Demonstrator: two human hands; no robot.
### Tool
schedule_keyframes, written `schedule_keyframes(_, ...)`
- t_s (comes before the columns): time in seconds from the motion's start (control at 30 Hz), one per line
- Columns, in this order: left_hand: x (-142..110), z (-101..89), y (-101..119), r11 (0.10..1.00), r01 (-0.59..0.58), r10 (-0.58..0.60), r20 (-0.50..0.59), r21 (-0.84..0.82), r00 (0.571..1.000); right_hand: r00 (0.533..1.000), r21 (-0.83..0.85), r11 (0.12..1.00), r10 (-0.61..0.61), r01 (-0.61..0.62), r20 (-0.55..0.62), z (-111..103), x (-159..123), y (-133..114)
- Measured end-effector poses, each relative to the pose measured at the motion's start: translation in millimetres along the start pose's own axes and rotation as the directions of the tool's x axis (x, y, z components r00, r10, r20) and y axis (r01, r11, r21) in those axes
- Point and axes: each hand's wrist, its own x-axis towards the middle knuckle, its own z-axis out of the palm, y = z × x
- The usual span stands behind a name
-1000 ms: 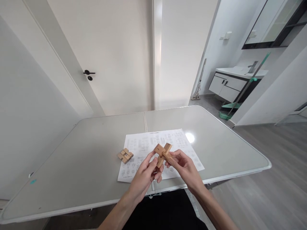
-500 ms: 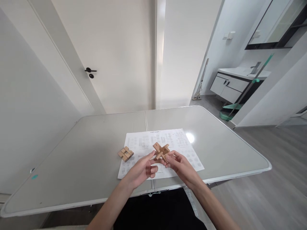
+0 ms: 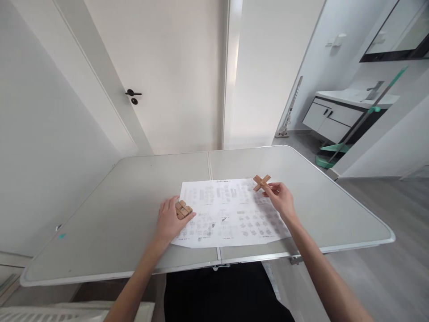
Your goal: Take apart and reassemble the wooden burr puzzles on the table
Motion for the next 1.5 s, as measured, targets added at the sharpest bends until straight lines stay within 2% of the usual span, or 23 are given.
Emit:
schedule_keyframes(0.07,-1,5.9,-7,1.000,-0.001,0.001,0.025,0.016,1.000,0.999,-0.091,0.996,-0.023,0.020,-0.030,-1,5,2)
schedule_keyframes(0.17,-1,11.6,-10,1.000,0.001,-0.001,0.038,-0.010,0.999,0.999,-0.138,0.990,-0.031,0.025,-0.043,0,6,5)
schedule_keyframes(0.37,0,9.1,-12,0.999,0.024,-0.022,0.027,-0.044,0.999,0.997,-0.182,0.982,-0.062,0.054,-0.040,-4,-2,10)
schedule_keyframes(0.43,-1,6.8,-8,0.998,0.019,-0.018,0.021,-0.066,1.000,0.988,-0.224,0.969,-0.125,0.101,-0.094,-7,-11,10)
schedule_keyframes(0.5,-3,6.4,1,0.993,-0.017,0.019,0.014,-0.113,1.000,0.947,-0.310,0.927,-0.271,0.209,-0.172,-9,-25,7)
schedule_keyframes(0.53,-4,7.5,8,0.989,-0.046,0.050,0.023,-0.143,0.998,0.929,-0.312,0.911,-0.333,0.271,-0.165,-9,-33,4)
schedule_keyframes(0.63,-8,16.7,38,0.960,-0.128,0.162,0.119,-0.249,0.980,0.906,-0.177,0.890,-0.423,0.419,0.021,-3,-63,-9)
schedule_keyframes(0.7,-12,26.7,58,0.934,-0.169,0.242,0.210,-0.315,0.947,0.897,-0.039,0.914,-0.388,0.405,0.211,4,-84,-18)
schedule_keyframes(0.77,-16,36.9,75,0.908,-0.211,0.318,0.267,-0.363,0.910,0.868,0.023,0.935,-0.337,0.353,0.365,11,-103,-25)
schedule_keyframes(0.9,-22,47.9,86,0.876,-0.251,0.399,0.327,-0.411,0.857,0.798,0.034,0.930,-0.333,0.366,0.502,21,-126,-27)
schedule_keyframes(0.97,-23,46.7,82,0.873,-0.269,0.407,0.304,-0.406,0.862,0.778,0.025,0.921,-0.344,0.390,0.527,26,-132,-26)
schedule_keyframes(1.07,-24,40.2,70,0.890,-0.290,0.389,0.254,-0.353,0.885,0.771,-0.019,0.909,-0.341,0.416,0.538,33,-136,-23)
schedule_keyframes(1.23,-25,29.8,56,0.900,-0.289,0.379,0.258,-0.327,0.889,0.766,-0.088,0.868,-0.379,0.489,0.519,44,-142,-21)
schedule_keyframes(1.37,-28,18.6,59,0.877,-0.171,0.318,0.277,-0.449,0.907,0.786,-0.100,0.874,-0.371,0.476,0.495,41,-144,-23)
schedule_keyframes(1.5,-33,2.1,69,0.821,0.000,0.230,0.330,-0.571,0.915,0.839,0.000,0.940,-0.304,0.340,0.451,29,-145,-33)
